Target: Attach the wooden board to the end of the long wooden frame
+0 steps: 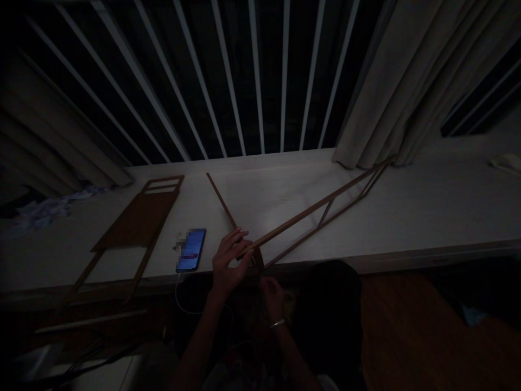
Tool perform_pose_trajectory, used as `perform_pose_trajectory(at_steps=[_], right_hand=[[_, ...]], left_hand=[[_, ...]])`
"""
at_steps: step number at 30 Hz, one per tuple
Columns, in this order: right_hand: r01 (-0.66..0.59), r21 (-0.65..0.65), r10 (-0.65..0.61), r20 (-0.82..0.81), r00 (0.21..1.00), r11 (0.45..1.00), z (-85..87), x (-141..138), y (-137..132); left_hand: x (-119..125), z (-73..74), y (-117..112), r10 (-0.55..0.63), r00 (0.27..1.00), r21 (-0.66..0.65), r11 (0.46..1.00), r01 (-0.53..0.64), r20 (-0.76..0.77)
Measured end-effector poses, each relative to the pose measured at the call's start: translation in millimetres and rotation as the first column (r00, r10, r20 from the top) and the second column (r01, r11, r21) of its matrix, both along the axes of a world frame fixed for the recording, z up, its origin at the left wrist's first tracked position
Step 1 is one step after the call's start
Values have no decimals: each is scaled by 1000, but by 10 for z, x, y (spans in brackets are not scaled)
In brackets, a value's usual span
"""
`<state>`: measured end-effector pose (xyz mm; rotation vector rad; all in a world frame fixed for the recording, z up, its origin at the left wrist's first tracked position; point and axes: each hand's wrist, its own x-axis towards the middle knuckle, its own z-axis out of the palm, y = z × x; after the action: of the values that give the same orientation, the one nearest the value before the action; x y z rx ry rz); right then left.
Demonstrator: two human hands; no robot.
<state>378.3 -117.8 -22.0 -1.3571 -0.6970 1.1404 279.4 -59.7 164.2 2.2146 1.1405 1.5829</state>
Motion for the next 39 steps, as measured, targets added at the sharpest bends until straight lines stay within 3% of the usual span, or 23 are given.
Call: perform_pose_trajectory(at_steps=[16, 22, 33, 39], right_hand=[[14, 58, -10, -54, 998, 998, -42, -82, -22], [-119, -47, 112, -126, 986, 992, -58, -105, -55], [-73, 40, 66, 168, 984, 996, -62, -82, -95], [-85, 6, 84, 101, 991, 996, -115, 4, -42]], left_hand=[[-11, 4, -1, 11, 1000, 2, 1000, -11, -21], [-11, 14, -6, 15, 1000, -7, 1000, -15, -22], [-15, 26, -13, 22, 999, -11, 1000, -23, -27], [-21, 21, -6, 10, 999, -11, 1000, -10, -32]])
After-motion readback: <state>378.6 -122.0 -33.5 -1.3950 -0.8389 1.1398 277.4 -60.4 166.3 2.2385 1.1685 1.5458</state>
